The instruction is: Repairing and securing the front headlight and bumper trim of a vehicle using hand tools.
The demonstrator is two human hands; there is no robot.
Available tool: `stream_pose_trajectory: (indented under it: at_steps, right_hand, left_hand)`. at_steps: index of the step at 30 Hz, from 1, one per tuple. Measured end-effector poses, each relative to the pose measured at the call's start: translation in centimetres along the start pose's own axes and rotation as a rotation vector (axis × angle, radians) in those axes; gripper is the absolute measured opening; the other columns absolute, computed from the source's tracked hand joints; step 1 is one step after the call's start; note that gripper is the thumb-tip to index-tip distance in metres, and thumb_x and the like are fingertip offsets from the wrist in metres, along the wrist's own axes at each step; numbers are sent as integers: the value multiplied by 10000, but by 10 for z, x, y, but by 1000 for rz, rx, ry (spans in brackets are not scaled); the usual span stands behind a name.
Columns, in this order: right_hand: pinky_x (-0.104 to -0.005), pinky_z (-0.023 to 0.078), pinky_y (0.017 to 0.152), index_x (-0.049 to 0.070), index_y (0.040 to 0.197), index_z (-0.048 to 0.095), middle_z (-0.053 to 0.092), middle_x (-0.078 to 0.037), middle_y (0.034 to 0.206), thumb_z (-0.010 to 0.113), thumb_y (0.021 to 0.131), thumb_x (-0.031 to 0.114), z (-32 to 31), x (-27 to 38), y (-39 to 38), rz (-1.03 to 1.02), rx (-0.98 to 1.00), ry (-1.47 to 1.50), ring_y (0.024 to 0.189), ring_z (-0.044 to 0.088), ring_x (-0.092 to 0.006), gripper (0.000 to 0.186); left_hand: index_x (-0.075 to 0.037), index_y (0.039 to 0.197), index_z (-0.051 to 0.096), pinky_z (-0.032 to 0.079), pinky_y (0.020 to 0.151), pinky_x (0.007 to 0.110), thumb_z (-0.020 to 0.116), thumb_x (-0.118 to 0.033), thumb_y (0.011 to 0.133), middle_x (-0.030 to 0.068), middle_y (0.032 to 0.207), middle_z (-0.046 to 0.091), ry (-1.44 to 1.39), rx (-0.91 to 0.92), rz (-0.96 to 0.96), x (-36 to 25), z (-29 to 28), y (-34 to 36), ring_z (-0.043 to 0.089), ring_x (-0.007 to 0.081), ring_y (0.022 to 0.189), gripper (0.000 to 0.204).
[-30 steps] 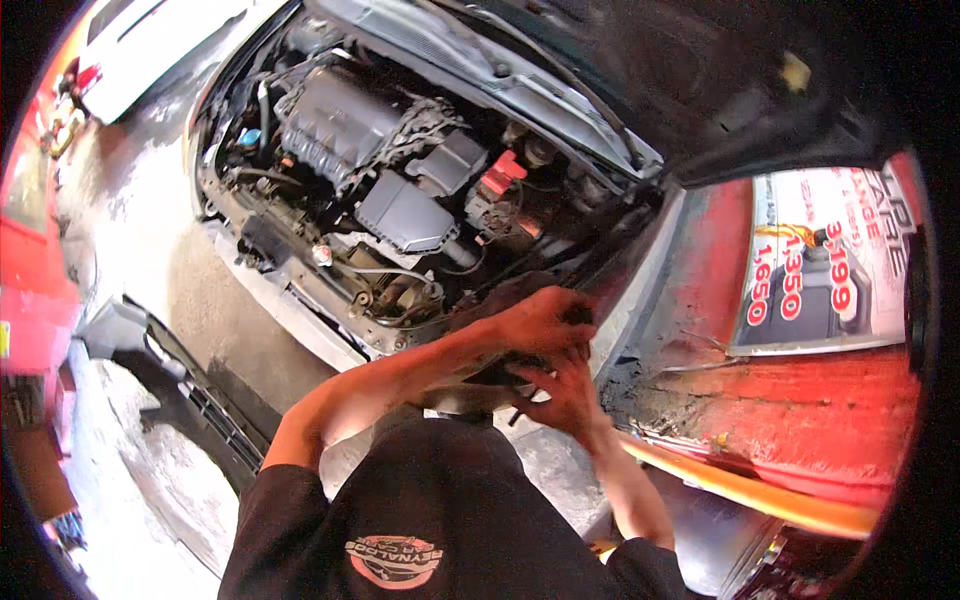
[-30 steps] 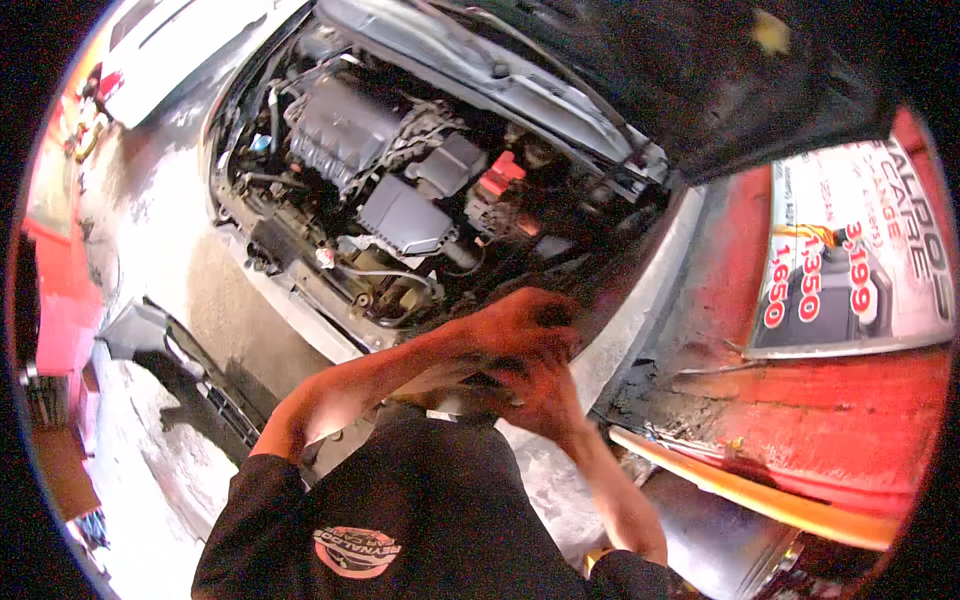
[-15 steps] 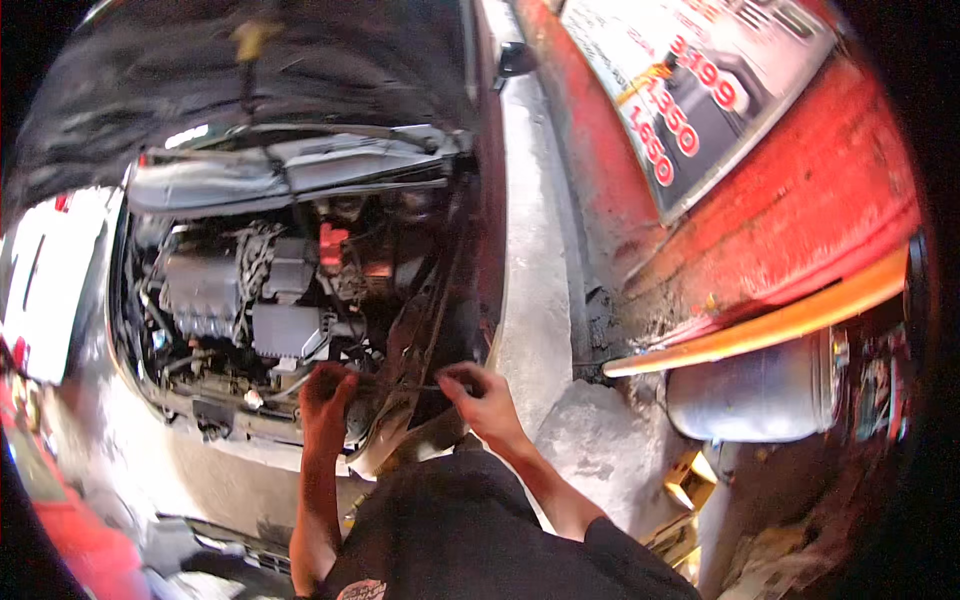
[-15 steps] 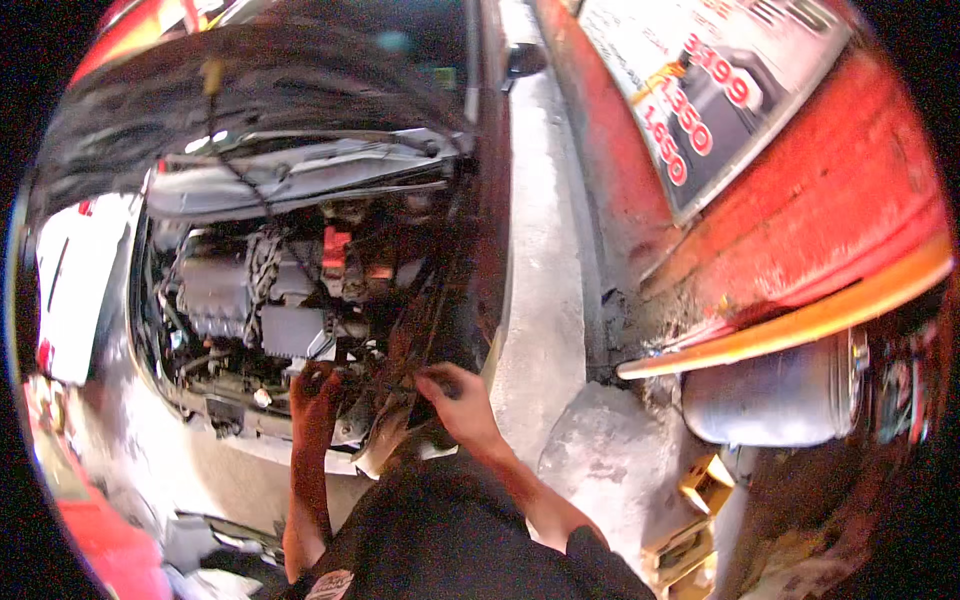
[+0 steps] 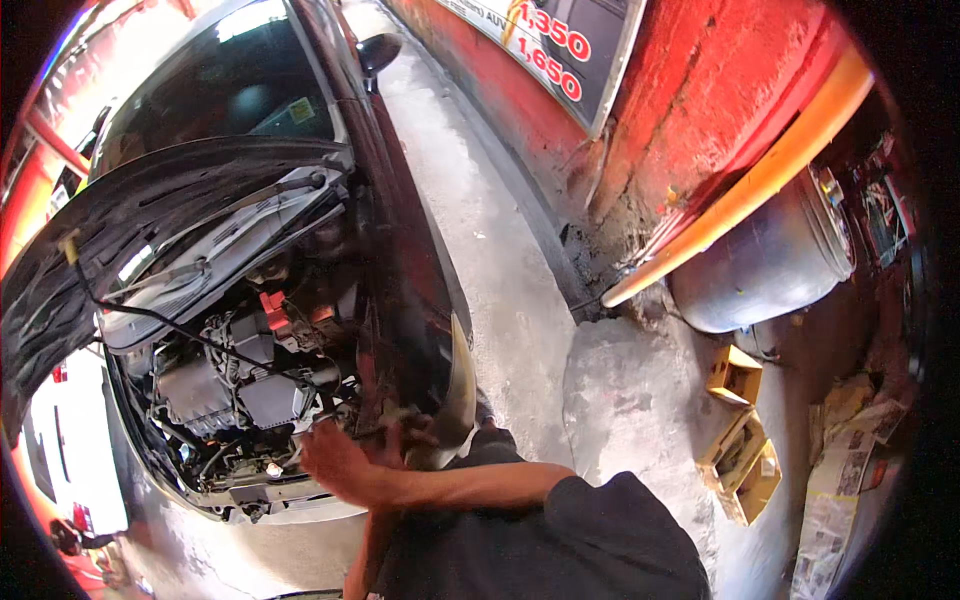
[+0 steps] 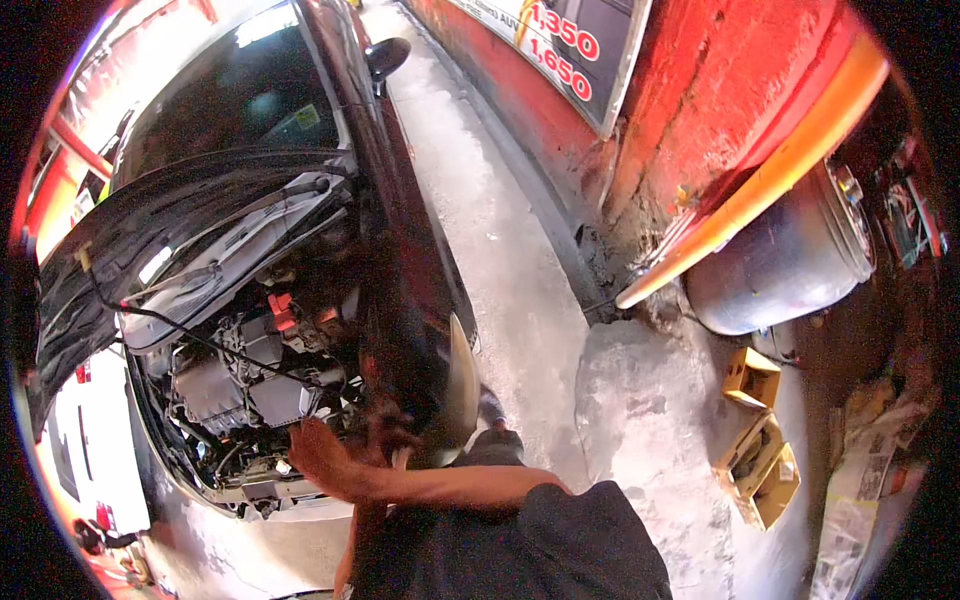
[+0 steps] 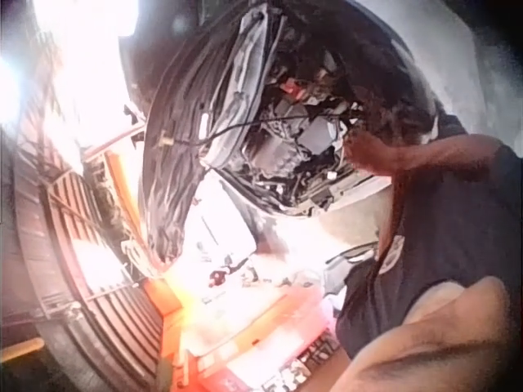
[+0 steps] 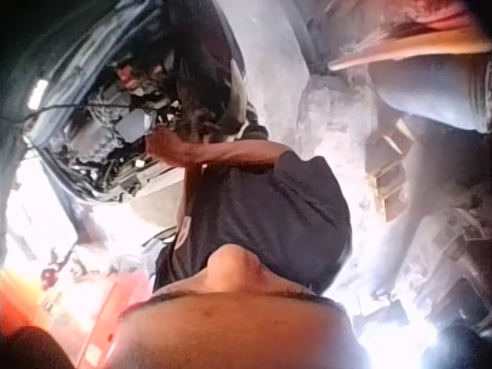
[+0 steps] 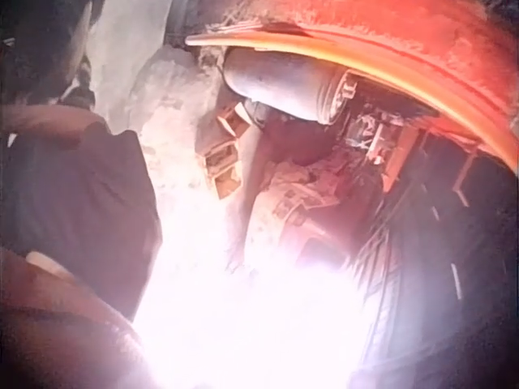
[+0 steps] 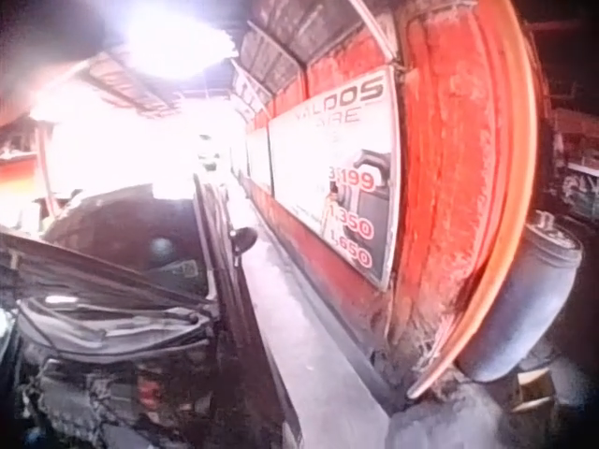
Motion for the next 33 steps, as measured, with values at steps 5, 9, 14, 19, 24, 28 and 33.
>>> stream_pose_trajectory:
  at_steps: [5, 9, 14, 19, 24, 28, 33]
  right_hand:
    - [-316, 354, 875, 97, 751, 680, 533, -50, 964, 579, 653, 199, 0, -12, -23, 24, -245, -45, 991, 456, -206, 174]
    - [-336, 352, 880, 54, 755, 656, 516, -80, 1010, 592, 670, 222, 15, -35, -27, 136, -505, 234, 985, 458, -229, 199]
    - [-369, 348, 882, 28, 819, 630, 505, -69, 1042, 617, 731, 252, 37, -40, -31, -225, -695, 320, 1047, 439, -226, 241]
    - [-437, 305, 1004, -3, 945, 619, 504, -142, 1147, 611, 710, 198, 47, -44, -27, -442, -568, 487, 1167, 418, -306, 309]
    - [-459, 342, 968, 71, 977, 605, 506, -140, 1112, 610, 718, 212, 45, -68, -45, -549, -668, 297, 1088, 453, -329, 295]
    - [-415, 411, 835, 100, 755, 574, 490, -97, 938, 630, 666, 173, 32, -72, -79, -189, -988, 359, 930, 486, -270, 128]
    - [-363, 452, 651, 57, 755, 541, 479, -85, 772, 672, 659, 132, 36, -101, -84, -93, -995, 430, 738, 519, -263, 179]
  left_hand:
    - [-74, 1181, 467, 508, 671, 329, 484, -476, 889, 121, 1066, 566, -144, 157, 39, -31, 42, 41, 573, 175, 897, 497]
    - [-50, 1112, 568, 505, 696, 291, 448, -347, 949, 50, 909, 638, 1444, 390, 821, -32, -24, 31, 626, 159, 747, 360]
    - [-48, 1085, 568, 497, 752, 301, 463, -269, 935, 73, 909, 642, 759, 95, 174, -94, -63, 49, 626, 158, 811, 287]
    - [-31, 1055, 535, 501, 661, 288, 445, -249, 949, 87, 853, 631, 567, 287, 4, -135, 0, 75, 612, 164, 748, 258]
    - [-56, 1060, 494, 480, 553, 300, 485, -240, 934, 30, 706, 546, 452, 255, -100, -130, -9, 93, 539, 138, 605, 223]
    - [-85, 1058, 470, 468, 565, 315, 529, -196, 904, -3, 644, 422, -50, 62, 52, -128, -30, 73, 445, 128, 563, 198]
    - [-79, 1046, 506, 484, 699, 377, 568, -71, 861, 44, 802, 531, 757, -46, 360, -116, -42, 35, 541, 189, 731, 196]
Point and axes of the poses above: each hand's wrist, its own y-axis towards the middle knuckle, its own z-axis out of the palm, x = y × z, the point moved 1 cm from there along y, towards the middle knuckle
